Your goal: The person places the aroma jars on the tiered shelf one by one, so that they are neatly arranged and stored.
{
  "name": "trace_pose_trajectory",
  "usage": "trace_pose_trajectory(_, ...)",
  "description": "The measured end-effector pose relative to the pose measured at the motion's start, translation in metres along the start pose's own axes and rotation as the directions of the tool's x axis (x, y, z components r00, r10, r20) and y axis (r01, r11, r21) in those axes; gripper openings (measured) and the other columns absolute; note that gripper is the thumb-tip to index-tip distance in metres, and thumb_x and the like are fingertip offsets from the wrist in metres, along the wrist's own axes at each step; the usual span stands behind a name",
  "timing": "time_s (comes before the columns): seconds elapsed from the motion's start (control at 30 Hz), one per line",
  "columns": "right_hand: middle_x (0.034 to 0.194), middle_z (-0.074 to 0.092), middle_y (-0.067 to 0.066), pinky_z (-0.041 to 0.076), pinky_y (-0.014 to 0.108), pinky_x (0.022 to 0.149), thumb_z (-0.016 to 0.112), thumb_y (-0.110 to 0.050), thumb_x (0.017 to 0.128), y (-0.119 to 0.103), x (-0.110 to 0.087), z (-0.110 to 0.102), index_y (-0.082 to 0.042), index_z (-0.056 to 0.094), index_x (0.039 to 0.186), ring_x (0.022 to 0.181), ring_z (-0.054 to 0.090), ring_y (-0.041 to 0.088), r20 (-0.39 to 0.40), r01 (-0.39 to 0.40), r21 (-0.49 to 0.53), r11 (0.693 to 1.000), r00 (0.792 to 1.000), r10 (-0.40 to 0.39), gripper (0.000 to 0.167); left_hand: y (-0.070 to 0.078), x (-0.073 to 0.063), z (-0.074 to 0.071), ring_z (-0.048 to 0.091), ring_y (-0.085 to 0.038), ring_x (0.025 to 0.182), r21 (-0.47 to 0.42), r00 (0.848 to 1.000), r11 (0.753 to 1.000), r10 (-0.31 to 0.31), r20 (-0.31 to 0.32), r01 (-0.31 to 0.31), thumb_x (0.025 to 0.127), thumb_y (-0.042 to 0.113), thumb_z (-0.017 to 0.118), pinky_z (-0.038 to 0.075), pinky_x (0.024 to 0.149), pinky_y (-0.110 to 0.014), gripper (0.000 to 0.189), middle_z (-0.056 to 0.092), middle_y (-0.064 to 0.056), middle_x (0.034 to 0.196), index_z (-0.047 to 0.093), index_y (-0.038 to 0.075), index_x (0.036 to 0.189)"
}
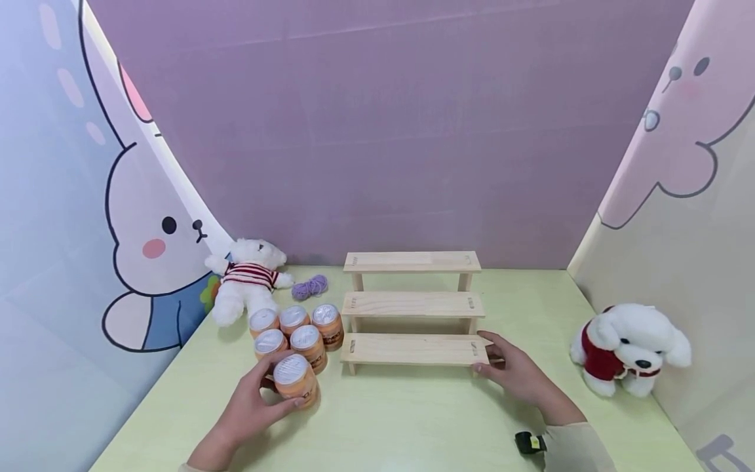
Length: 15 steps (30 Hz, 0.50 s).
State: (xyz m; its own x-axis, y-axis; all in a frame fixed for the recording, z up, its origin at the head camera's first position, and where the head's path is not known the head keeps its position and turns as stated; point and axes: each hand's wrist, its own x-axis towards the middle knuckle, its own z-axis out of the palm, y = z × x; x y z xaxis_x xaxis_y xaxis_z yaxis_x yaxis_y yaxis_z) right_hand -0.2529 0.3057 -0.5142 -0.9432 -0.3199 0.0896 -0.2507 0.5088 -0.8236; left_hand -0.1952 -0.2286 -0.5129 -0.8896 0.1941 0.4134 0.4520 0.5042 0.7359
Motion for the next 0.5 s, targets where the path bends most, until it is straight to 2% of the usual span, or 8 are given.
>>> trace_pose_trajectory(0.27,0.124,0.071,0.015,0.056,0.028,0.091,0.075,-0.024,0.099,-0.001,-0.001,0.0,0.0,0.033,0.16,0.108,0.07,0.025,-0.002,0.002,-0.009,1.0,1.0,-0.002,0.078,0.009,0.006,-0.005,0.062,-0.011,0.091,-0.044,0.995,0.995,0.091,-0.032,-0.093,0.076,0.024,0.097,0.057,0.067,-0.03,0.08,0.067,0.004,0.119,0.056,0.019,0.144)
trace_pose_trajectory(0.5,0.123,0.071,0.013,0.056,0.028,0.092,0.075,-0.024,0.099,-0.001,-0.001,0.0,0.001,0.033,0.159,0.107,0.07,0.024,-0.001,0.019,-0.013,1.0,1.0,-0.019,0.077,0.023,0.017,-0.013,0.062,-0.013,0.091,-0.048,0.993,0.995,0.081,-0.08,-0.085,0.075,0.019,0.098,0.058,0.067,-0.033,0.083,0.067,0.004,0.118,0.055,0.017,0.146)
